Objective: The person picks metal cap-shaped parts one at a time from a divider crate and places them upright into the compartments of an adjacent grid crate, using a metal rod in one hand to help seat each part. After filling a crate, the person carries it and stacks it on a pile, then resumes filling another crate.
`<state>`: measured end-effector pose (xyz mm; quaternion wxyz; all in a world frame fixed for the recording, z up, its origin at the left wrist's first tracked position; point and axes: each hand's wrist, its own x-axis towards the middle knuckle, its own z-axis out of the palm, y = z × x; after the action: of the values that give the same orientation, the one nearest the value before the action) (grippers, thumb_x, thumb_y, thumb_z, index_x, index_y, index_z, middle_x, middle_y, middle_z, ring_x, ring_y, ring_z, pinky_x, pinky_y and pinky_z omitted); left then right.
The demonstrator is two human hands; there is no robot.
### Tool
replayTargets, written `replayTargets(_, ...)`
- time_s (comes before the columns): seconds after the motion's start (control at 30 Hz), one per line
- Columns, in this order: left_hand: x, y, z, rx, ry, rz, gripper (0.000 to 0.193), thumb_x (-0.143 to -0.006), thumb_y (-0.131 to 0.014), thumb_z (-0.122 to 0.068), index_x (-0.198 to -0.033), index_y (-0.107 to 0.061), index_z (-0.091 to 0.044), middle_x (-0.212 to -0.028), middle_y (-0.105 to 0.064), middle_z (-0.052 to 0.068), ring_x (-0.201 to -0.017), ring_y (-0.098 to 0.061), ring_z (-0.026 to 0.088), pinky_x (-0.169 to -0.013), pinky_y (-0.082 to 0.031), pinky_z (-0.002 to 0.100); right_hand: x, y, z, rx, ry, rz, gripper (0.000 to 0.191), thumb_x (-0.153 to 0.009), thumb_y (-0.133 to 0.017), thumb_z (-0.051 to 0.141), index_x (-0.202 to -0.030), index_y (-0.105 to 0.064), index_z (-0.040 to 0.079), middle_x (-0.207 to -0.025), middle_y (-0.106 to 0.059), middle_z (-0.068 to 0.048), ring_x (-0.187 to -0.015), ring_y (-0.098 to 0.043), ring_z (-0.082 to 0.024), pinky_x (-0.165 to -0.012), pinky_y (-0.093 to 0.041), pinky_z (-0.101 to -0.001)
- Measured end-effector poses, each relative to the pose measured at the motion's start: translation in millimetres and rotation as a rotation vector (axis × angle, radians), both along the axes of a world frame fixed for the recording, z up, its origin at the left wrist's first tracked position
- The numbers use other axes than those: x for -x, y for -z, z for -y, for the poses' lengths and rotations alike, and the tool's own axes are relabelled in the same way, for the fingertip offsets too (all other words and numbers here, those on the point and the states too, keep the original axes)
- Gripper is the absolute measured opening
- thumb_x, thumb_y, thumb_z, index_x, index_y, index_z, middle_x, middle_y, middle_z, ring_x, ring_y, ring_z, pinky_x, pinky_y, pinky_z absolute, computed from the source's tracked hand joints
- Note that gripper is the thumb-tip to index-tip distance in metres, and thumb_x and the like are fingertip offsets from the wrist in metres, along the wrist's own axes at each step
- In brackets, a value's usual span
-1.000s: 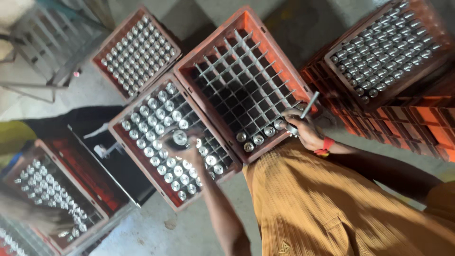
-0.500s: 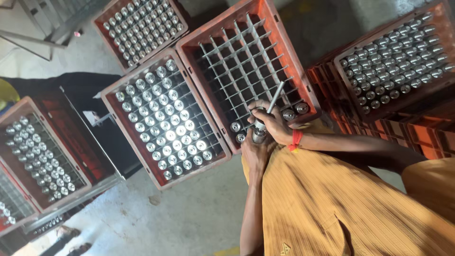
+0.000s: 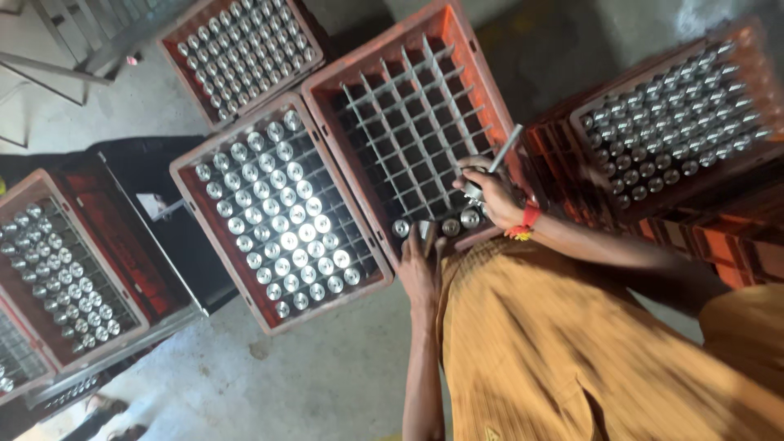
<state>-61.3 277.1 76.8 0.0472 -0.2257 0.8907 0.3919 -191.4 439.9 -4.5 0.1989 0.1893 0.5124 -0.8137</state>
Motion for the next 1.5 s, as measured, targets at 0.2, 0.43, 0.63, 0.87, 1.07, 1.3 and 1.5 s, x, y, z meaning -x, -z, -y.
replayTargets(0.2, -11, 27, 25, 0.181, 0.278, -0.325, 0.057, -0.081, -0.054, 0.006, -0.136, -0.061, -0.004, -0.129, -0.068, 0.024, -0.104, -0.066, 0.044, -0.090, -0.054, 0.049, -7, 10, -28, -0.041, 0.067, 0.039, 0.013, -0.100, -0.060, 0.000, -0.111, -0.067, 0.001, -0.096, -0.067, -0.008, -0.083, -0.071, -0.018, -0.073, -0.056, -0.0286)
replayTargets(0.43, 46, 31, 113, 0.196, 0.036, -0.459, 0.023, -0.088, -0.068, -0.001, -0.110, -0.075, -0.002, -0.102, -0.071, 0.016, -0.096, -0.069, 0.037, -0.084, -0.054, 0.046, -49, 8, -46, -0.007, 0.168, 0.099, 0.015, -0.098, -0.056, -0.001, -0.110, -0.065, 0.003, -0.096, -0.067, -0.008, -0.082, -0.071, -0.018, -0.071, -0.058, -0.0308)
replayTargets(0.63, 174, 32, 203, 0.441, -0.022, -0.296, 0.043, -0.101, -0.072, -0.024, -0.133, -0.064, 0.003, -0.111, -0.068, 0.024, -0.088, -0.064, 0.035, -0.070, -0.054, 0.046, -71, 3, -49, -0.068, 0.217, 0.080, 0.014, -0.100, -0.056, -0.002, -0.111, -0.064, 0.002, -0.095, -0.068, -0.010, -0.084, -0.070, -0.019, -0.077, -0.059, -0.0300)
replayTargets(0.87, 241, 27, 202, 0.583, -0.101, -0.253, 0.043, -0.085, -0.081, -0.033, -0.115, -0.072, -0.002, -0.110, -0.069, 0.022, -0.095, -0.067, 0.037, -0.062, -0.057, 0.045, -88, -5, -42, -0.135, 0.260, 0.095, 0.015, -0.098, -0.058, 0.001, -0.112, -0.065, 0.002, -0.098, -0.071, -0.008, -0.086, -0.070, -0.018, -0.075, -0.057, -0.0286)
replayTargets(1.07, 208, -1, 233, 0.472, -0.007, -0.529, 0.035, -0.087, -0.083, -0.029, -0.114, -0.076, -0.008, -0.119, -0.070, 0.014, -0.092, -0.068, 0.025, -0.072, -0.056, 0.047, -97, 3, -55, -0.129, 0.226, 0.011, 0.019, -0.095, -0.058, 0.001, -0.112, -0.065, 0.003, -0.106, -0.069, -0.006, -0.085, -0.072, -0.018, -0.070, -0.056, -0.0277)
replayTargets(1.3, 99, 3, 196, -0.562, -0.390, -0.703, 0.063, -0.070, -0.078, -0.007, -0.129, -0.054, -0.007, -0.126, -0.062, 0.007, -0.113, -0.063, 0.018, -0.102, -0.055, 0.040, -85, 4, -45, -0.112, 0.093, 0.031, 0.014, -0.099, -0.059, 0.001, -0.110, -0.068, 0.003, -0.101, -0.068, -0.008, -0.083, -0.069, -0.017, -0.069, -0.055, -0.0284)
replayTargets(1.5, 27, 37, 52, -0.570, -0.220, -0.030, 0.019, -0.082, -0.078, -0.014, -0.091, -0.065, -0.005, -0.074, -0.063, 0.005, -0.062, -0.056, 0.013, -0.056, -0.047, 0.030, -54, -35, 19, -0.073, -0.124, 0.042, 0.013, -0.098, -0.058, 0.004, -0.108, -0.066, 0.005, -0.095, -0.066, -0.002, -0.084, -0.071, -0.013, -0.071, -0.059, -0.0262)
